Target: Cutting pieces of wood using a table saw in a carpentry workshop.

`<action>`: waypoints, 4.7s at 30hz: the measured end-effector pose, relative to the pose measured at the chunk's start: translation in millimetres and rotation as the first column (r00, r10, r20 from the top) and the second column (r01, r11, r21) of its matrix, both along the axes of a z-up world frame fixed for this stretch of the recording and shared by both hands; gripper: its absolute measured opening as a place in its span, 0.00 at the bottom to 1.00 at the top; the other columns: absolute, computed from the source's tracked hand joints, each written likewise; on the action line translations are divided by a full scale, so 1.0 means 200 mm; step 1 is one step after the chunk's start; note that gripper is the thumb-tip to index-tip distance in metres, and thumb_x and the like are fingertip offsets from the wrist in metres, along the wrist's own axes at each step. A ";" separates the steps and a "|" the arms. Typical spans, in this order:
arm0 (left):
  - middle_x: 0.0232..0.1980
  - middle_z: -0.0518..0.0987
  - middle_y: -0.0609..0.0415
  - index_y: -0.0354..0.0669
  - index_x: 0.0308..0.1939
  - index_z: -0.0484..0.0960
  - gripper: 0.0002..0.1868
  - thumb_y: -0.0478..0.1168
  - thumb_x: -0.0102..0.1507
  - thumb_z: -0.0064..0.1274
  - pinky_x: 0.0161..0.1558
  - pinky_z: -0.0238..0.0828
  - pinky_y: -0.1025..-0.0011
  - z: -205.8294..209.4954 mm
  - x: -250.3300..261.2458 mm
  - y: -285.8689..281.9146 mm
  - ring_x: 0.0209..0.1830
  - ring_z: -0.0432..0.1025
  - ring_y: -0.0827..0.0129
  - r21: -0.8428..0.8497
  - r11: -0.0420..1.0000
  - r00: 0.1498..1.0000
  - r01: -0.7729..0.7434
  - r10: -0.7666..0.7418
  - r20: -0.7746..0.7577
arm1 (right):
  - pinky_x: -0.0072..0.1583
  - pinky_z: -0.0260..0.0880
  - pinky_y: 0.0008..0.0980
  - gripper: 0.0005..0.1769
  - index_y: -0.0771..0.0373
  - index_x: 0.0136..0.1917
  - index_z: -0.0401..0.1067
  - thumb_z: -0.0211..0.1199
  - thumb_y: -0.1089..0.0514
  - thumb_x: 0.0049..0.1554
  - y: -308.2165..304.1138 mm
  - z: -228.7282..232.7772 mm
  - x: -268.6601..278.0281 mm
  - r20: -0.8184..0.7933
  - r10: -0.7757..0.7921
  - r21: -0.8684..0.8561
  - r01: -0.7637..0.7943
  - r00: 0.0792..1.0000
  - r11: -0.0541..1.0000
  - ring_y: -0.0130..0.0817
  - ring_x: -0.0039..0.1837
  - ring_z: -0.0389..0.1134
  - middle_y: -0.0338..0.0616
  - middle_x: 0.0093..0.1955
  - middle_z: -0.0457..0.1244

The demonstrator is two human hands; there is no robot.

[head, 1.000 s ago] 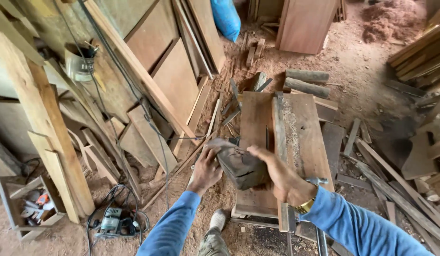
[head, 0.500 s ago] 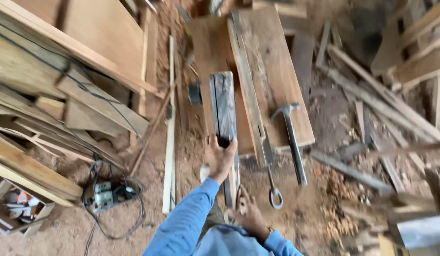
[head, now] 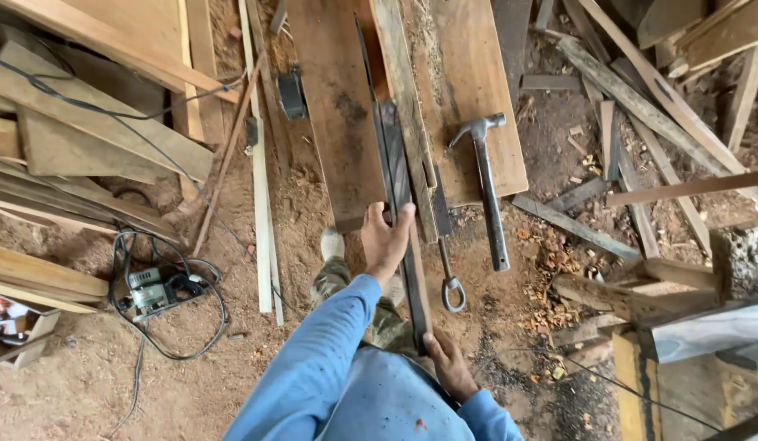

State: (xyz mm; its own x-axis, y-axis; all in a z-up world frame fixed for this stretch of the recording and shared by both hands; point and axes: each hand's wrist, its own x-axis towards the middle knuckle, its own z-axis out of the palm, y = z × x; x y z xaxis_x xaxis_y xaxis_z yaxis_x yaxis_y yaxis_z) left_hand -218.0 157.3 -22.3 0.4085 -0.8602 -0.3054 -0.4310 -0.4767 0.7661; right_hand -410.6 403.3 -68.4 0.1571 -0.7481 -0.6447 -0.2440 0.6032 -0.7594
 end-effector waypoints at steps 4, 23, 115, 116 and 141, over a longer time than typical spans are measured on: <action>0.59 0.83 0.39 0.32 0.64 0.78 0.27 0.48 0.67 0.49 0.56 0.78 0.61 -0.07 0.02 0.02 0.54 0.81 0.55 -0.195 0.978 0.973 0.067 -0.108 -0.204 | 0.64 0.70 0.45 0.52 0.61 0.83 0.42 0.69 0.51 0.56 -0.16 0.30 -0.05 -0.185 0.172 -0.243 -0.214 0.968 0.946 0.52 0.66 0.65 0.62 0.65 0.61; 0.52 0.83 0.40 0.33 0.66 0.75 0.25 0.40 0.67 0.55 0.47 0.78 0.63 -0.11 0.01 -0.15 0.46 0.80 0.59 -0.241 0.969 0.992 0.060 -0.085 -0.093 | 0.77 0.36 0.70 0.49 0.57 0.80 0.52 0.65 0.49 0.49 -0.62 0.48 -0.02 -0.874 0.287 -0.306 -0.902 0.393 0.304 0.52 0.83 0.39 0.43 0.84 0.43; 0.43 0.82 0.34 0.38 0.48 0.83 0.18 0.49 0.66 0.50 0.48 0.71 0.50 -0.06 0.02 -0.23 0.48 0.76 0.39 0.020 0.995 0.989 0.098 -0.095 -0.116 | 0.70 0.34 0.89 0.56 0.53 0.82 0.47 0.70 0.58 0.45 -1.46 0.62 0.30 -0.941 0.307 -0.024 -0.933 0.142 0.360 0.52 0.75 0.52 0.37 0.86 0.36; 0.43 0.82 0.34 0.38 0.48 0.83 0.18 0.49 0.66 0.50 0.48 0.71 0.50 -0.06 0.02 -0.25 0.48 0.76 0.39 0.015 0.995 0.988 0.100 -0.097 -0.116 | 0.70 0.34 0.89 0.56 0.53 0.82 0.47 0.70 0.58 0.45 -1.47 0.58 0.29 -0.943 0.301 -0.025 -0.932 0.142 0.361 0.52 0.75 0.52 0.37 0.86 0.36; 0.37 0.85 0.45 0.43 0.53 0.84 0.22 0.55 0.68 0.50 0.42 0.78 0.54 0.06 0.18 -0.32 0.35 0.78 0.54 0.202 0.972 0.963 0.118 -0.062 -0.264 | 0.73 0.25 0.88 0.75 0.53 0.84 0.41 0.82 0.37 0.36 -1.67 0.67 0.39 -0.917 0.391 0.096 -0.909 0.078 0.406 0.54 0.86 0.34 0.34 0.88 0.31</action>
